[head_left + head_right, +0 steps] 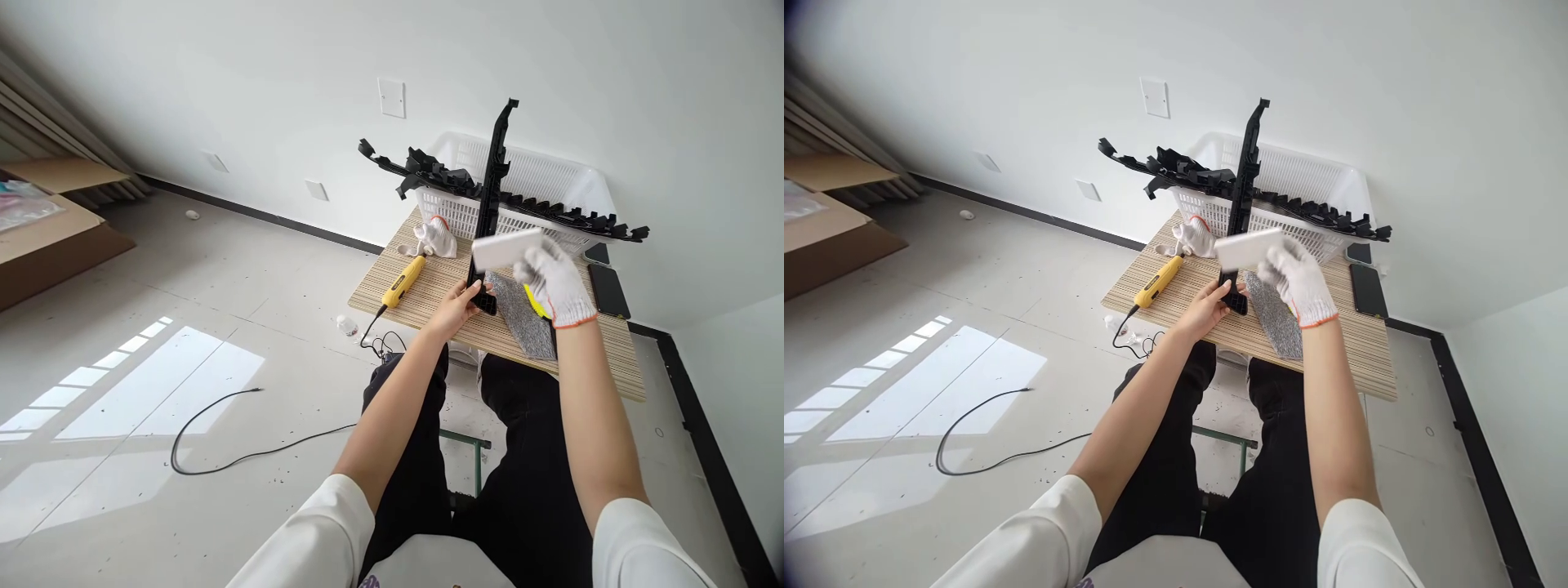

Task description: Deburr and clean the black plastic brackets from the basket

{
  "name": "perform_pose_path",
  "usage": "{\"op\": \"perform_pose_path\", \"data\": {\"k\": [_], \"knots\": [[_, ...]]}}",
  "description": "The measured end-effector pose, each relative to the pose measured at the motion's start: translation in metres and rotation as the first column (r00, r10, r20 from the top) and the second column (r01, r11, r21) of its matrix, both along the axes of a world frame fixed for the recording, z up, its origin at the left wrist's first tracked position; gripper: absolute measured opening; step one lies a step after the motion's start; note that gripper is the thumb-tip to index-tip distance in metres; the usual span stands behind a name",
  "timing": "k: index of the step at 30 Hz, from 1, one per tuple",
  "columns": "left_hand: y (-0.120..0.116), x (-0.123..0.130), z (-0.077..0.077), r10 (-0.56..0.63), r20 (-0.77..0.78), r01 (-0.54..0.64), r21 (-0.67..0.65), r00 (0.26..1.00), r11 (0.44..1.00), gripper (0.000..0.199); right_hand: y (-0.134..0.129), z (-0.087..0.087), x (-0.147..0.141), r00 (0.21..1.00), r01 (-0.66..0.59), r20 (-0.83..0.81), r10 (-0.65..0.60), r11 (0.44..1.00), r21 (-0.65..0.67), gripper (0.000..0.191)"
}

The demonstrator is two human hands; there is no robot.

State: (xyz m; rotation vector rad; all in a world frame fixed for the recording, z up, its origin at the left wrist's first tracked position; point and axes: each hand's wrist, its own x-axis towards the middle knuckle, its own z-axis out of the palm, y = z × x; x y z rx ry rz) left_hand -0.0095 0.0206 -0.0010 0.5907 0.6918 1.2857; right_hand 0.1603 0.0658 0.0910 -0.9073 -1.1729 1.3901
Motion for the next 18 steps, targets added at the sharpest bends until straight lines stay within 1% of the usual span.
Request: {"op": "perform_pose_path", "data": {"k": [2, 3, 6, 7, 8, 10, 14, 16, 18], "knots": [[0.000, 0.000, 0.000, -0.002, -0.019, 0.002, 0.015, 1.000, 1.000, 0.022, 0.003, 0.006, -0.009, 0.992, 0.117, -0.059, -0.114, 0.992, 0.056, 0.030], [0.000, 0.000, -0.001, 0.000, -0.024, 0.000, 0.020, 1.000, 1.000, 0.022, 0.004, 0.009, -0.014, 0.995, 0.096, -0.044, -0.094, 0.994, 0.054, 0.029], [0.000, -0.001, -0.002, 0.004, -0.021, -0.003, 0.022, 1.000, 1.000, 0.026, -0.001, 0.015, -0.023, 0.994, -0.095, 0.064, 0.094, 0.995, 0.013, 0.029], [0.000, -0.002, -0.003, 0.001, -0.023, 0.000, 0.024, 1.000, 1.000, 0.027, -0.006, 0.016, -0.021, 0.991, -0.118, 0.066, 0.116, 0.993, 0.021, 0.030], [0.000, -0.002, -0.004, -0.004, -0.029, 0.005, 0.027, 1.000, 1.000, 0.027, -0.011, 0.015, -0.017, 0.992, -0.116, 0.055, 0.114, 0.993, 0.037, 0.031], [0.000, -0.003, -0.004, -0.016, -0.044, 0.018, 0.039, 0.999, 0.999, 0.027, -0.023, 0.012, -0.002, 0.996, -0.092, 0.021, 0.091, 0.995, 0.039, 0.031], [0.000, -0.002, -0.004, -0.020, -0.045, 0.022, 0.050, 0.999, 0.998, 0.026, -0.049, -0.001, 0.030, 0.996, -0.079, 0.031, 0.081, 0.995, -0.054, 0.028], [-0.001, -0.002, -0.003, -0.016, -0.043, 0.018, 0.045, 0.999, 0.999, 0.026, -0.059, -0.009, 0.037, 0.998, -0.063, 0.026, 0.064, 0.997, -0.047, 0.034], [-0.001, -0.001, -0.003, -0.010, -0.038, 0.012, 0.035, 0.999, 0.999, 0.025, -0.066, -0.016, 0.035, 0.997, -0.081, 0.006, 0.082, 0.995, -0.060, 0.036]]}}
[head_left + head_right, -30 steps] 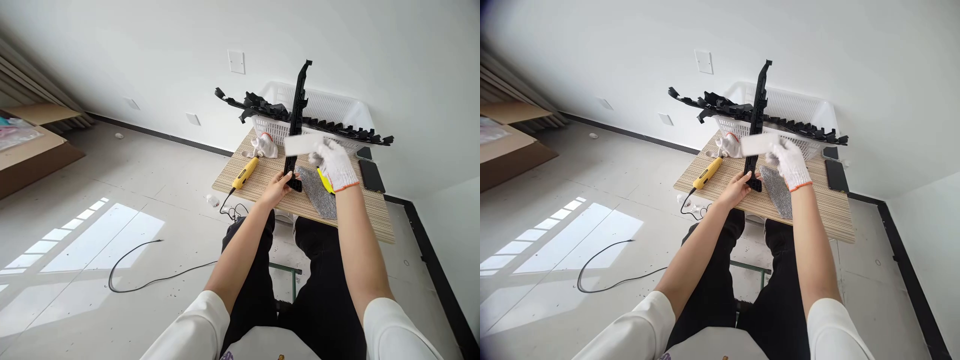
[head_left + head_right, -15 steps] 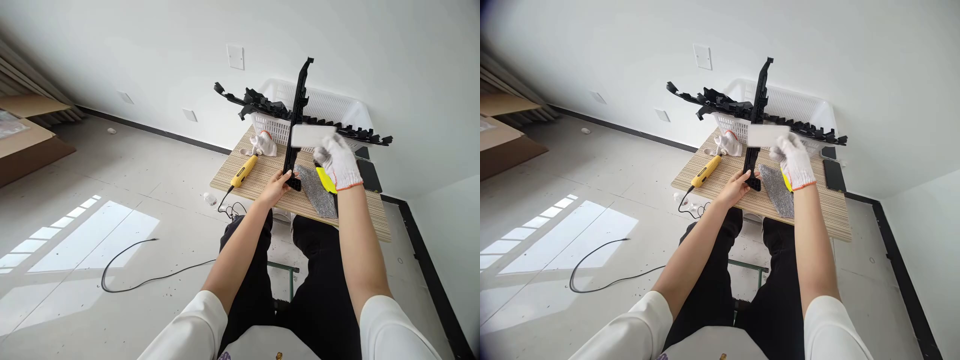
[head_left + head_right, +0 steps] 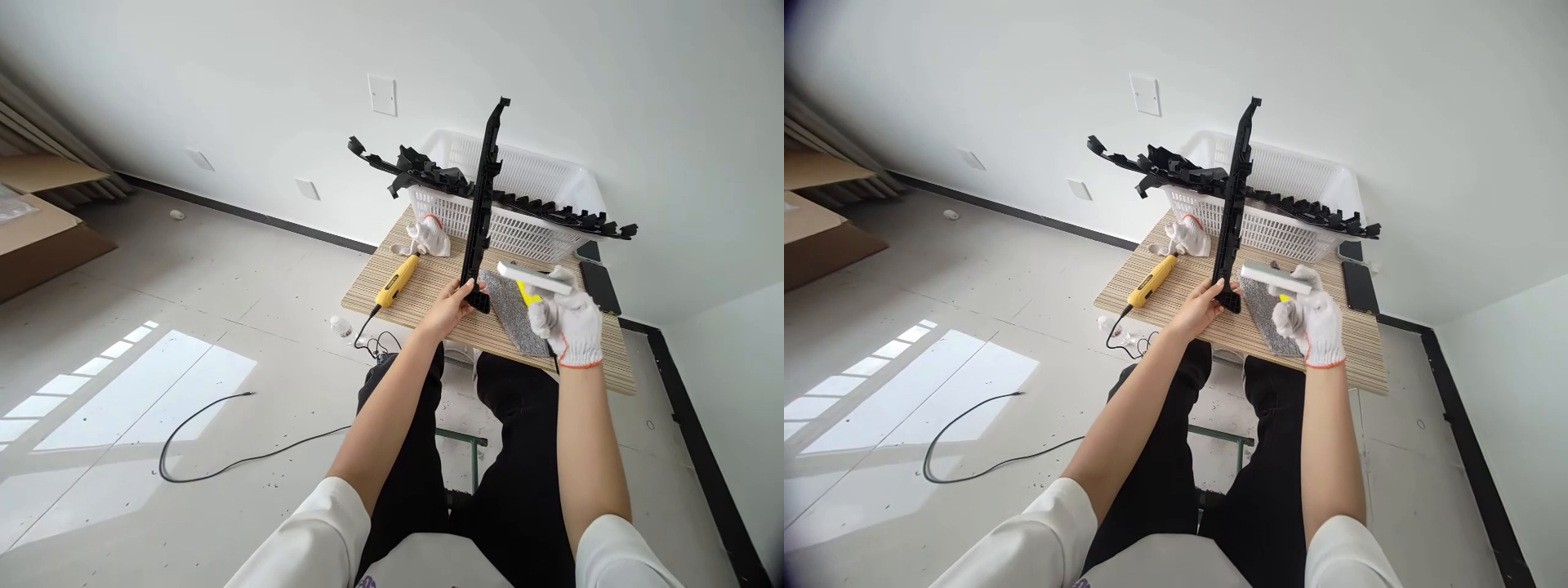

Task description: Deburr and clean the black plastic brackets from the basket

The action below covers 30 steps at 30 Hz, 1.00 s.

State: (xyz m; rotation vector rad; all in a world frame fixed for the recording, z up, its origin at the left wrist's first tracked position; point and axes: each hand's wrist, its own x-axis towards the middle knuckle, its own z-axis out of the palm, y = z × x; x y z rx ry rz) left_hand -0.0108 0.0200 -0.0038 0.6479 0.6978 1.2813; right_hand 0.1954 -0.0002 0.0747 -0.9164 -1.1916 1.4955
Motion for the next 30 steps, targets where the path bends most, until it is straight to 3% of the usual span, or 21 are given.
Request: {"op": "perform_pose_path", "data": {"k": [3, 7, 10, 13, 14, 17, 20, 24, 30], "knots": [[0.001, 0.000, 0.000, 0.008, 0.032, -0.007, -0.010, 0.999, 1.000, 0.024, -0.007, -0.011, -0.013, 0.997, -0.057, 0.040, 0.062, 0.993, -0.108, 0.039], [0.002, 0.000, -0.001, 0.004, 0.045, -0.004, -0.004, 0.999, 1.000, 0.027, -0.011, -0.022, -0.029, 0.971, 0.188, 0.145, -0.191, 0.981, 0.038, 0.041], [0.002, 0.000, -0.003, -0.002, 0.062, 0.002, -0.003, 0.998, 1.000, 0.032, -0.011, -0.023, -0.033, 0.949, -0.003, 0.313, -0.028, 0.995, 0.097, 0.040], [0.002, 0.000, -0.003, 0.013, 0.051, -0.012, -0.015, 0.999, 1.000, 0.032, -0.005, -0.021, -0.029, 0.943, 0.056, 0.311, -0.116, 0.979, 0.197, 0.032], [0.002, 0.000, -0.003, 0.014, 0.049, -0.012, -0.021, 0.999, 1.000, 0.031, -0.003, -0.021, -0.027, 0.940, 0.043, 0.326, -0.105, 0.980, 0.192, 0.031], [0.001, 0.000, -0.001, -0.007, 0.051, 0.008, -0.024, 0.999, 1.000, 0.029, 0.004, -0.023, -0.021, 0.905, -0.140, 0.417, 0.090, 0.986, 0.090, 0.031], [0.000, 0.000, 0.002, -0.006, 0.039, 0.006, -0.010, 0.999, 1.000, 0.026, 0.009, -0.026, -0.019, 0.950, -0.010, 0.310, -0.044, 0.985, 0.171, 0.028], [0.000, -0.001, 0.002, -0.016, 0.046, 0.017, -0.016, 0.999, 1.000, 0.029, 0.013, -0.028, -0.025, 0.952, -0.075, 0.303, 0.038, 0.991, 0.111, 0.032], [0.003, -0.001, -0.004, -0.013, 0.018, 0.013, 0.010, 1.000, 1.000, 0.025, 0.028, -0.015, -0.031, 0.978, 0.048, 0.189, -0.083, 0.982, 0.183, 0.031]]}}
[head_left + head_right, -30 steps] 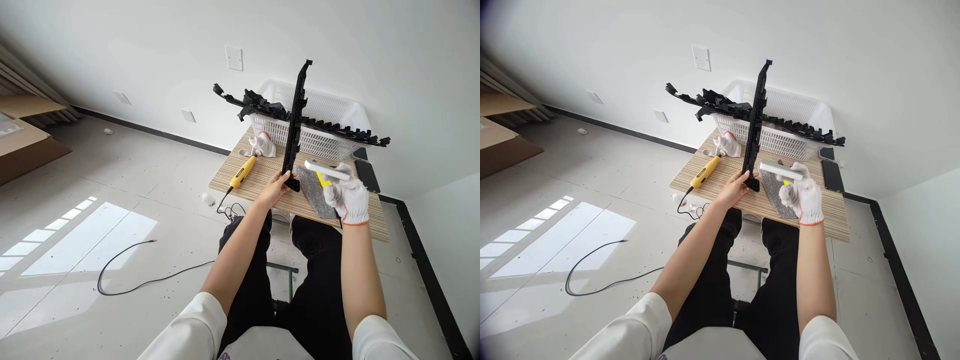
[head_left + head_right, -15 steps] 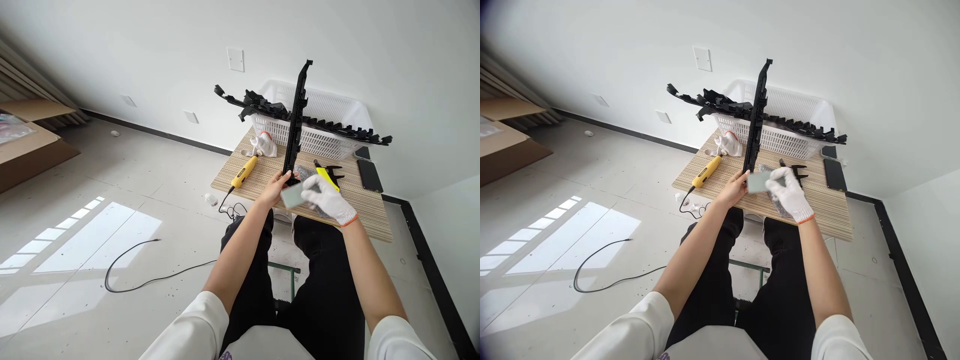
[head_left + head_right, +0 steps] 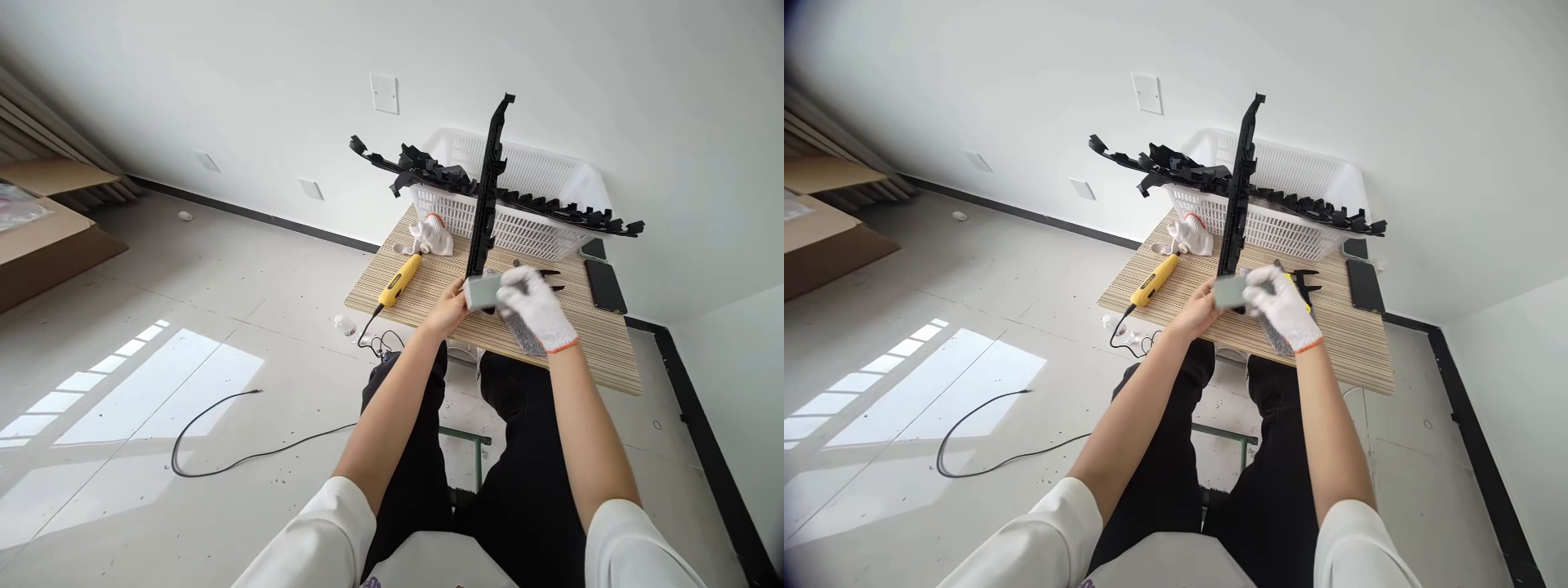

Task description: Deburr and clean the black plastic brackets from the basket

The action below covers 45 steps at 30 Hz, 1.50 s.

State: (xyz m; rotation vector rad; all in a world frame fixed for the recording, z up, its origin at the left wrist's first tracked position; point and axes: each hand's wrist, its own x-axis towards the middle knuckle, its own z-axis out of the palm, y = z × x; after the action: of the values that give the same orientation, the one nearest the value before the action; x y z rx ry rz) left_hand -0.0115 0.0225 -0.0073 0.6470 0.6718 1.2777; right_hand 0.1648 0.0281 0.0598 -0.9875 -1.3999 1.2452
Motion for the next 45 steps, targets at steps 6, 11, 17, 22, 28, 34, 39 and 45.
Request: {"op": "perform_pose_path", "data": {"k": [6, 11, 17, 22, 28, 34, 39, 45], "knots": [[0.000, 0.000, -0.001, -0.009, -0.019, 0.010, 0.040, 1.000, 0.999, 0.026, 0.018, 0.013, -0.014, 0.998, 0.045, -0.038, -0.044, 0.998, 0.032, 0.030], [0.000, 0.000, -0.002, 0.003, -0.008, -0.003, 0.018, 1.000, 1.000, 0.031, 0.024, 0.011, -0.042, 0.998, 0.044, -0.043, -0.042, 0.997, 0.060, 0.031], [-0.001, 0.000, -0.003, -0.040, -0.016, 0.041, 0.065, 0.999, 0.997, 0.036, 0.029, 0.016, -0.043, 0.987, 0.152, -0.065, -0.144, 0.978, 0.140, 0.023], [-0.003, 0.000, 0.001, -0.037, -0.049, 0.038, 0.037, 0.998, 0.999, 0.032, 0.037, 0.032, -0.046, 0.991, 0.134, -0.037, -0.130, 0.979, 0.156, 0.021], [-0.003, -0.001, 0.002, -0.041, -0.042, 0.043, 0.028, 0.998, 0.999, 0.027, 0.055, 0.051, -0.054, 0.992, 0.115, 0.023, -0.121, 0.978, 0.174, 0.019], [-0.004, -0.001, 0.002, -0.046, -0.052, 0.047, 0.030, 0.998, 0.998, 0.023, 0.074, 0.069, -0.059, 0.992, 0.054, 0.105, -0.067, 0.991, 0.123, 0.017], [-0.002, -0.001, -0.003, -0.052, -0.035, 0.053, 0.028, 0.998, 0.998, 0.027, 0.092, 0.077, -0.062, 0.976, 0.184, 0.090, -0.198, 0.973, 0.142, 0.014], [0.001, 0.000, -0.009, -0.057, -0.002, 0.057, 0.041, 0.998, 0.998, 0.032, 0.093, 0.071, -0.059, 0.985, 0.160, -0.091, -0.148, 0.976, 0.148, 0.032]]}}
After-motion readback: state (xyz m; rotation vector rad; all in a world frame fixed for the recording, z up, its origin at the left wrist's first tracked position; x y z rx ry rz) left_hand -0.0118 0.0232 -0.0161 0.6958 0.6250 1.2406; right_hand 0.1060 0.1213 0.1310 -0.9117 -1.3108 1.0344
